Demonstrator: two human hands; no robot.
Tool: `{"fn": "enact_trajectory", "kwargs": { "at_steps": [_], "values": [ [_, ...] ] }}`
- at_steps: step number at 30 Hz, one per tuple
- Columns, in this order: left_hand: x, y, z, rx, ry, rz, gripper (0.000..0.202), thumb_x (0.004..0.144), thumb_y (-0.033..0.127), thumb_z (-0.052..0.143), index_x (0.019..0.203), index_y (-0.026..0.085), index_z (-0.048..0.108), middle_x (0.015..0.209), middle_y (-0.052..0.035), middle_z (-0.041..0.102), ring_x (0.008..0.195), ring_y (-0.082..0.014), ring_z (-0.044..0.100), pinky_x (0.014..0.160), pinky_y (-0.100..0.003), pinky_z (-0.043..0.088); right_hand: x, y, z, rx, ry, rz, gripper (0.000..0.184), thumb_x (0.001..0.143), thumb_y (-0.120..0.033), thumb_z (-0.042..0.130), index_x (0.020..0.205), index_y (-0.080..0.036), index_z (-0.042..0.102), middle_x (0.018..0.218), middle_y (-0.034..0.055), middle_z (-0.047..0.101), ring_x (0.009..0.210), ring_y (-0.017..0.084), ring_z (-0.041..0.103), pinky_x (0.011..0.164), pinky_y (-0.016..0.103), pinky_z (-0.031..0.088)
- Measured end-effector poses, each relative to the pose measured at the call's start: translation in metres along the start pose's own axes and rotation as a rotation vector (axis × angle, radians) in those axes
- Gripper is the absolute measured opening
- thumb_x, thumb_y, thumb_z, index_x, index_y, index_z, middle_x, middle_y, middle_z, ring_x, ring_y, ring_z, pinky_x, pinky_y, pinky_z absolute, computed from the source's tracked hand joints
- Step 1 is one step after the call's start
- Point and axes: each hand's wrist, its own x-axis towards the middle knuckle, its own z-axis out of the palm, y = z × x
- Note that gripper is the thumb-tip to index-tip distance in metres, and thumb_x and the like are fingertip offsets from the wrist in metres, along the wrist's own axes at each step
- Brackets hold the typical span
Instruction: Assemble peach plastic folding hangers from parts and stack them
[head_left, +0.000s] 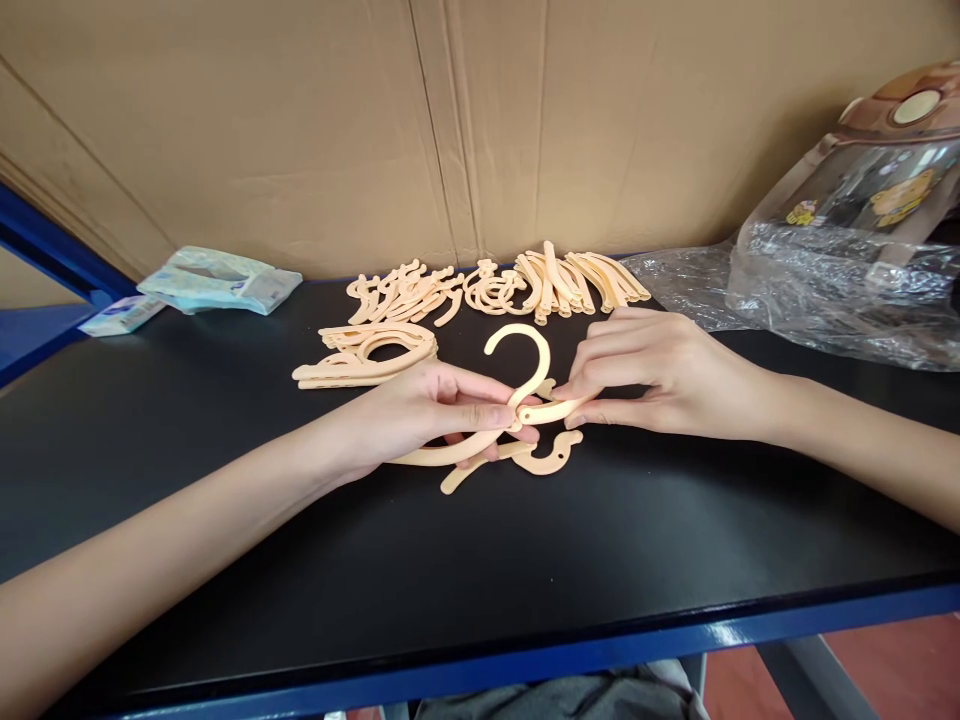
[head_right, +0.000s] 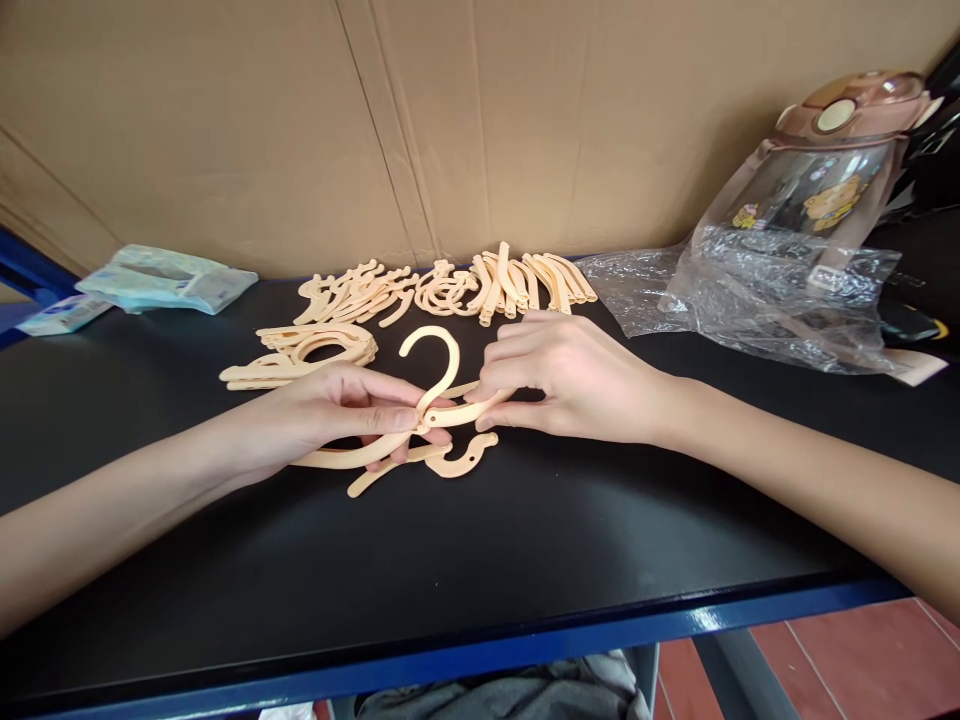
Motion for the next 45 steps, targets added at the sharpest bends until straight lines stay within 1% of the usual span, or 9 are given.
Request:
{"fn": "enact_trajectory", "kwargs": {
  "at_steps": [3, 5, 14, 18, 21, 26, 32, 38, 45],
  "values": [
    [0.0003, 0.0015, 0.0009, -0.028, 0.045, -0.029, 0.025, 0.09, 0.038, 0.066, 0.109, 0.025, 0.076, 0.071, 0.0005, 0.072, 0.065, -0.01, 0.059, 0.063, -0.018, 0.043, -0.0002, 0.0, 0.0004, 0.04, -0.013, 0.011, 0.014, 0.091, -0.031, 0.065, 0.089, -0.019, 0.073, 0.077, 0.0012, 0.069, 0.072, 0.014, 0.056, 0.071, 0.03, 0.038],
    [-0.0001, 0.002, 0.0009, -0.034, 0.042, -0.036, 0.025, 0.09, 0.037, 0.067, 0.11, 0.025, 0.075, 0.065, 0.0016, 0.069, 0.062, -0.009, 0.057, 0.061, -0.017, 0.042, -0.0006, 0.0001, 0.0019, 0.052, -0.007, 0.004, 0.013, 0.09, -0.029, 0.066, 0.089, -0.018, 0.072, 0.077, 0.0008, 0.07, 0.071, 0.014, 0.055, 0.07, 0.03, 0.038],
    [-0.0007, 0.0003, -0.0027, 0.003, -0.019, -0.046, 0.029, 0.09, 0.041, 0.066, 0.115, 0.028, 0.073, 0.07, 0.0016, 0.071, 0.063, -0.0078, 0.057, 0.066, -0.018, 0.044, -0.0001, -0.0007, 0.0031, 0.069, -0.019, -0.003, 0.012, 0.09, -0.028, 0.066, 0.09, -0.018, 0.073, 0.08, 0.0006, 0.071, 0.072, 0.013, 0.055, 0.07, 0.029, 0.037],
    [0.0, 0.0, -0.0026, 0.004, -0.028, -0.042, 0.03, 0.091, 0.042, 0.065, 0.117, 0.029, 0.072, 0.068, 0.0029, 0.07, 0.061, -0.007, 0.057, 0.064, -0.017, 0.044, -0.0006, -0.001, 0.0052, 0.042, -0.025, -0.005, 0.014, 0.091, -0.03, 0.065, 0.094, -0.02, 0.074, 0.08, 0.0004, 0.07, 0.073, 0.014, 0.055, 0.07, 0.029, 0.035],
    [0.0003, -0.0011, -0.0024, 0.014, -0.036, -0.016, 0.024, 0.09, 0.039, 0.066, 0.109, 0.027, 0.076, 0.071, 0.0024, 0.07, 0.066, -0.0075, 0.06, 0.064, -0.016, 0.045, -0.001, 0.0001, 0.0063, 0.045, 0.002, -0.004, 0.015, 0.091, -0.031, 0.065, 0.093, -0.019, 0.073, 0.08, 0.0006, 0.071, 0.072, 0.014, 0.055, 0.07, 0.03, 0.035],
    [0.0005, -0.0019, -0.0017, -0.025, -0.055, 0.006, 0.018, 0.09, 0.035, 0.067, 0.097, 0.023, 0.078, 0.091, -0.0018, 0.075, 0.076, -0.0107, 0.064, 0.066, -0.017, 0.049, -0.0003, 0.0015, 0.0032, 0.05, 0.026, -0.01, 0.016, 0.091, -0.032, 0.065, 0.094, -0.018, 0.074, 0.078, 0.0009, 0.071, 0.071, 0.014, 0.054, 0.069, 0.029, 0.036],
    [0.0, -0.0008, -0.0017, -0.044, -0.024, -0.016, 0.024, 0.092, 0.039, 0.065, 0.113, 0.03, 0.074, 0.068, 0.0032, 0.071, 0.063, -0.0066, 0.059, 0.063, -0.015, 0.046, 0.0001, -0.0007, 0.0025, 0.008, -0.01, -0.023, 0.016, 0.091, -0.031, 0.064, 0.092, -0.018, 0.073, 0.077, 0.0007, 0.069, 0.071, 0.014, 0.054, 0.07, 0.03, 0.036],
    [-0.0006, -0.001, -0.0026, -0.009, -0.012, -0.02, 0.025, 0.091, 0.037, 0.066, 0.115, 0.031, 0.073, 0.069, 0.0028, 0.072, 0.074, -0.0083, 0.063, 0.071, -0.016, 0.046, -0.0004, -0.0028, 0.0054, -0.034, 0.005, -0.041, 0.018, 0.093, -0.031, 0.062, 0.094, -0.018, 0.073, 0.076, 0.0011, 0.069, 0.071, 0.014, 0.055, 0.069, 0.03, 0.034],
    [-0.0007, 0.0012, -0.0019, -0.018, -0.098, -0.009, 0.025, 0.093, 0.037, 0.062, 0.114, 0.03, 0.073, 0.069, 0.0049, 0.069, 0.053, -0.0051, 0.058, 0.059, -0.017, 0.044, -0.0004, -0.0049, 0.0055, -0.109, 0.033, -0.089, 0.021, 0.095, -0.033, 0.059, 0.097, -0.019, 0.073, 0.078, 0.0015, 0.07, 0.07, 0.014, 0.055, 0.067, 0.03, 0.033]
  ]
}}
